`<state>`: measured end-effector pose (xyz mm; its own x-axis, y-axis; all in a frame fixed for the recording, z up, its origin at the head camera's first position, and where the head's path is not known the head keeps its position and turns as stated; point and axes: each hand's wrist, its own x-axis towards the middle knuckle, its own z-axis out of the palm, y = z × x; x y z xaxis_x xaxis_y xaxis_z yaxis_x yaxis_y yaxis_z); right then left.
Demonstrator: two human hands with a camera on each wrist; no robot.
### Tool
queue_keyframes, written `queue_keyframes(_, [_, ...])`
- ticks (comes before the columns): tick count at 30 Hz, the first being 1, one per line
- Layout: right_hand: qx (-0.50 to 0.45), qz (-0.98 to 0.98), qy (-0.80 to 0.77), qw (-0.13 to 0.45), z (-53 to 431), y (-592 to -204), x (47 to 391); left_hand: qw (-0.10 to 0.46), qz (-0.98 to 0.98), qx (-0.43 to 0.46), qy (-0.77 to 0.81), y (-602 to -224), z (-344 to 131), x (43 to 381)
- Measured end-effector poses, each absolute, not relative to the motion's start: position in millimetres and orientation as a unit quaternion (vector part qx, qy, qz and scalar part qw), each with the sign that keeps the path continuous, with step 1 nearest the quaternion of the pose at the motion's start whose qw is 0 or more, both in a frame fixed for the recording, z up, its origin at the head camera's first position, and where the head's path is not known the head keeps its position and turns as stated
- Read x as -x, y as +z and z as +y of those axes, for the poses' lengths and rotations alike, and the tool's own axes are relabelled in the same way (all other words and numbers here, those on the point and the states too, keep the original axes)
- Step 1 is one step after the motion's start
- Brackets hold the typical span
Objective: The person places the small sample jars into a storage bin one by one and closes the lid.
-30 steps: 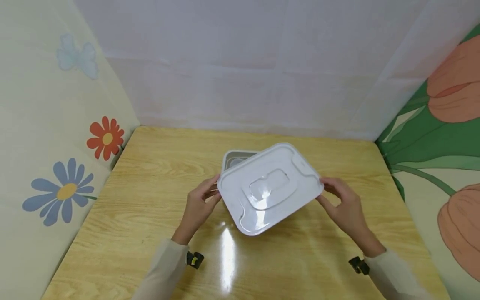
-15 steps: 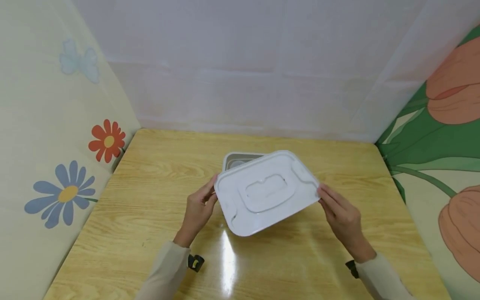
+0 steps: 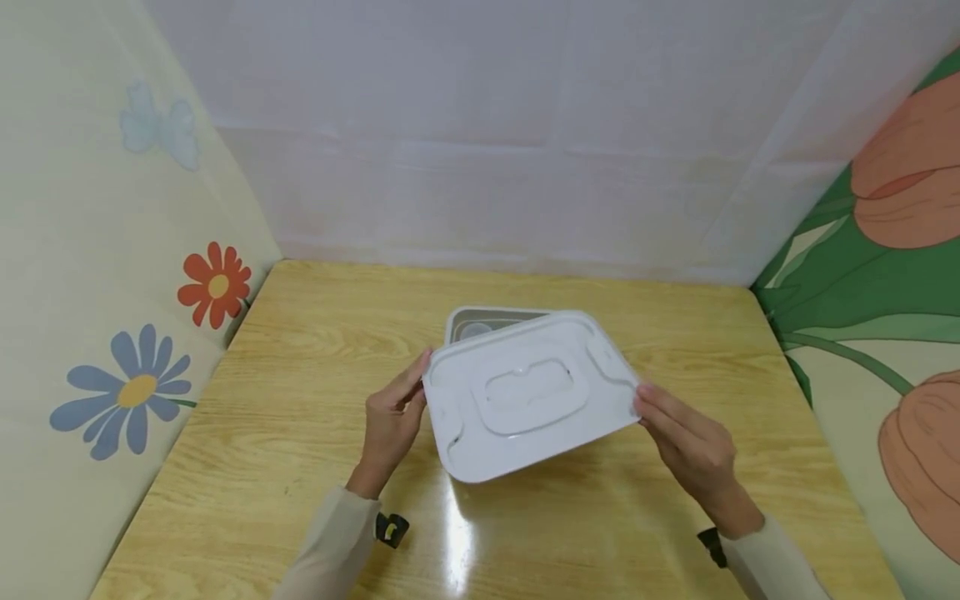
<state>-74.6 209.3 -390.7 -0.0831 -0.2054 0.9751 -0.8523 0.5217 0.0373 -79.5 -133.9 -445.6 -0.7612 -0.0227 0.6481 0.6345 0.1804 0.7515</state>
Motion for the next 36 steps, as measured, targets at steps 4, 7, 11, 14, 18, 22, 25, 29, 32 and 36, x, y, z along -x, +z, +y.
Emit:
queue_keyframes(4, [-0.398, -0.655, 0.335, 0.548, 205, -383, 72, 0.286, -0.683, 0.234, -0.63, -445, -134, 79])
queue_keyframes(7, [-0.405, -0.639, 0.373, 0.537, 203, -378, 71, 0.29, -0.656, 0.247, -0.651, -445, -132, 78])
queue_keyframes(11, [-0.413, -0.617, 0.423, 0.519, 200, -370, 72, 0.28, -0.627, 0.242, -0.686, -444, -130, 76])
queue_keyframes(14, [-0.412, -0.605, 0.462, 0.5, 197, -364, 74, 0.274, -0.621, 0.216, -0.702, -445, -127, 75])
queue_keyframes(18, [-0.404, -0.596, 0.52, 0.459, 192, -357, 80, 0.279, -0.634, 0.161, -0.704, -448, -122, 75])
queue_keyframes(22, [-0.378, -0.595, 0.568, 0.424, 191, -356, 90, 0.291, -0.645, 0.115, -0.697, -450, -117, 76])
queue_keyframes(25, [-0.339, -0.612, 0.598, 0.391, 194, -358, 100, 0.306, -0.649, 0.097, -0.69, -450, -114, 77])
queue_keyframes(29, [-0.27, -0.665, 0.617, 0.324, 197, -357, 113, 0.304, -0.646, 0.072, -0.697, -450, -111, 76])
queue_keyframes(32, [-0.197, -0.727, 0.6, 0.269, 199, -353, 123, 0.281, -0.654, 0.031, -0.701, -449, -109, 75])
queue_keyframes(36, [-0.113, -0.792, 0.572, 0.181, 202, -348, 140, 0.258, -0.68, -0.021, -0.686, -445, -105, 75])
